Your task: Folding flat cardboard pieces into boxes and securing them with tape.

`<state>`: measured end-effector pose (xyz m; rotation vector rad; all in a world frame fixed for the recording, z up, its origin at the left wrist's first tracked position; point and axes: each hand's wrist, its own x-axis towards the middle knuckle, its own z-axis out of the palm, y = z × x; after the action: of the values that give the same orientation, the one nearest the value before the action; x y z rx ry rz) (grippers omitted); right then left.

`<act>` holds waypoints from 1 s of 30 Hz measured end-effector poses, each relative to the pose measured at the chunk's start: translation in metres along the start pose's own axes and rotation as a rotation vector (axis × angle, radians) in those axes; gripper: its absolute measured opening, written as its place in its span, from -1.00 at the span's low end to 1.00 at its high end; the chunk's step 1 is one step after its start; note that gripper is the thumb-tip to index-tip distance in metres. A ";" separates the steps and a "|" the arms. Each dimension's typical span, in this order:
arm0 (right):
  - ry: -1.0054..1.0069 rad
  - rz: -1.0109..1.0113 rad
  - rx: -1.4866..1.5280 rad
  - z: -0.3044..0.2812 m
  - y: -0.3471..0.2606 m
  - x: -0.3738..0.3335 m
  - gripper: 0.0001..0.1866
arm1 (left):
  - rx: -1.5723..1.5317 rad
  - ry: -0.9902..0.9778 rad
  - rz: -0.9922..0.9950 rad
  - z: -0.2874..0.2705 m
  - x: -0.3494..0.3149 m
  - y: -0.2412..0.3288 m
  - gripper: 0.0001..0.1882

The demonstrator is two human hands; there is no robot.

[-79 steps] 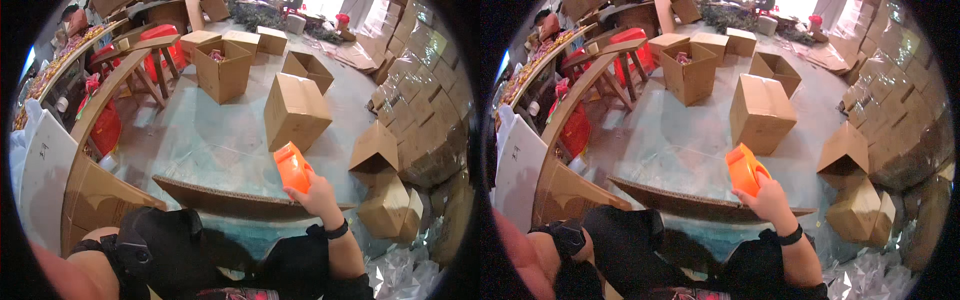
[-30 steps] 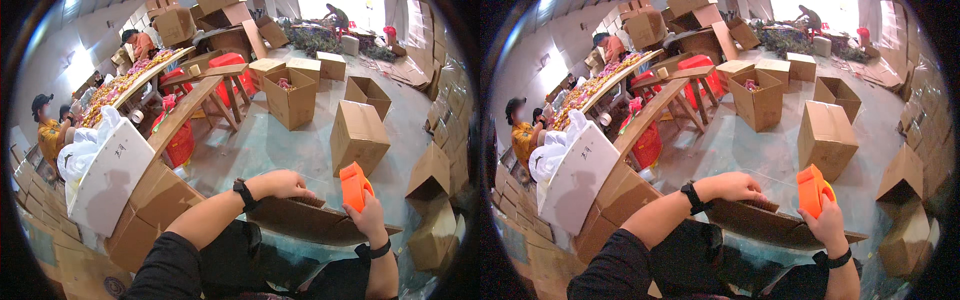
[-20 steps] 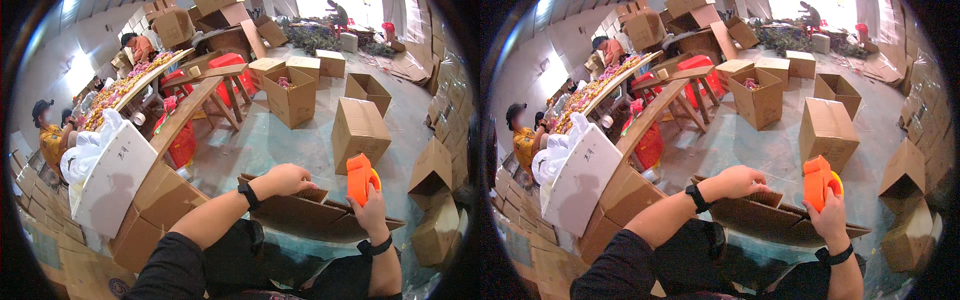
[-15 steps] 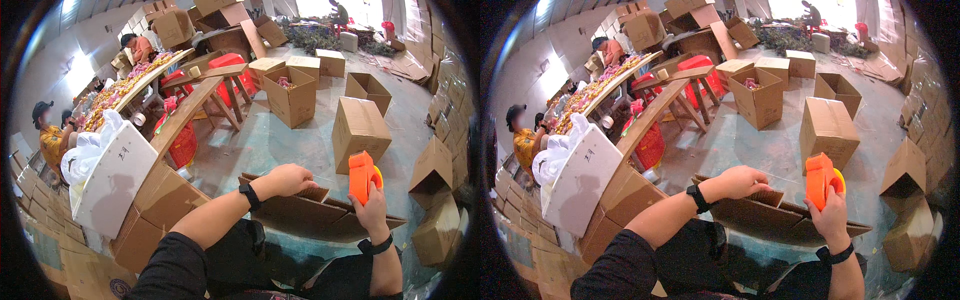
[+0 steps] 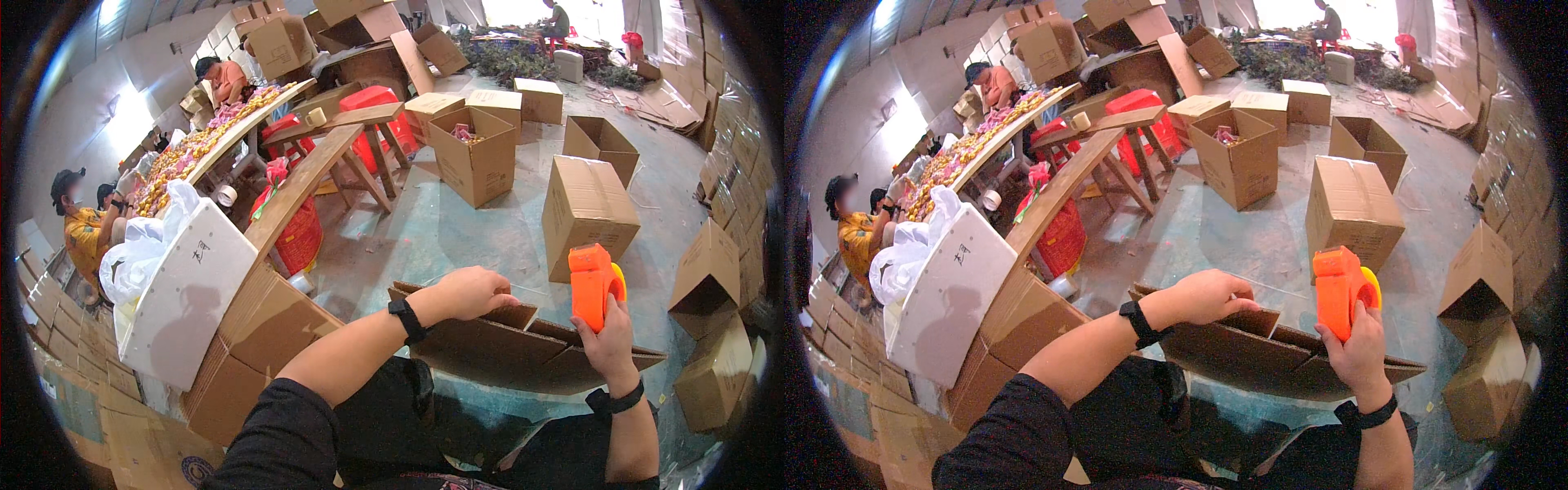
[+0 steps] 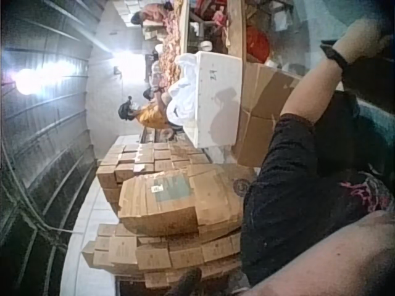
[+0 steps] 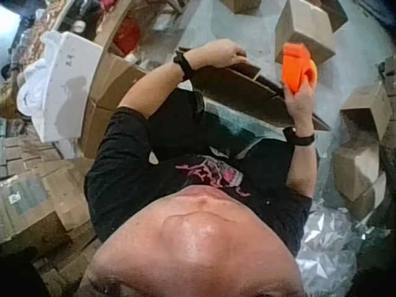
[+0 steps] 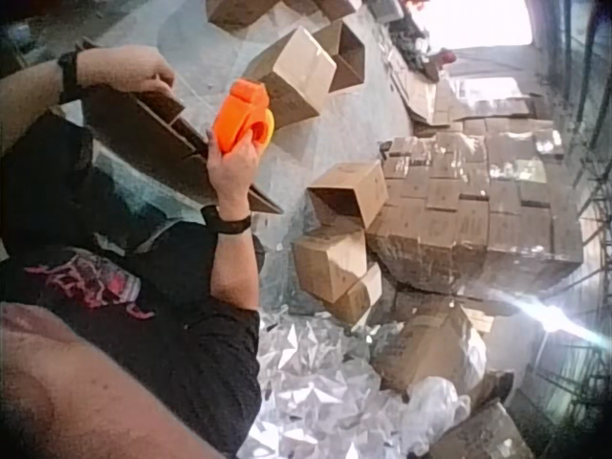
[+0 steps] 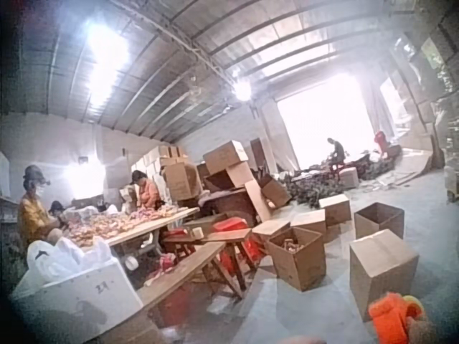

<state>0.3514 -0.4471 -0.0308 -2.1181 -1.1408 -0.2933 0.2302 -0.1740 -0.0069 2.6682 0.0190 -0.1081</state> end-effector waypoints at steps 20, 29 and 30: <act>0.086 0.285 0.351 0.001 0.005 0.004 -0.56 | -0.004 -0.047 0.042 0.001 -0.001 -0.005 -0.59; 0.150 0.267 0.256 0.001 -0.003 0.000 -0.53 | 0.044 -0.130 0.023 0.003 -0.002 -0.005 -0.37; 0.158 0.250 0.252 0.001 -0.005 0.000 -0.51 | 0.077 -0.134 0.010 0.003 -0.002 -0.005 -0.38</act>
<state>0.3473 -0.4444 -0.0295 -1.9496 -0.7686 -0.1856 0.2282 -0.1711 -0.0120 2.7316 -0.0418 -0.2892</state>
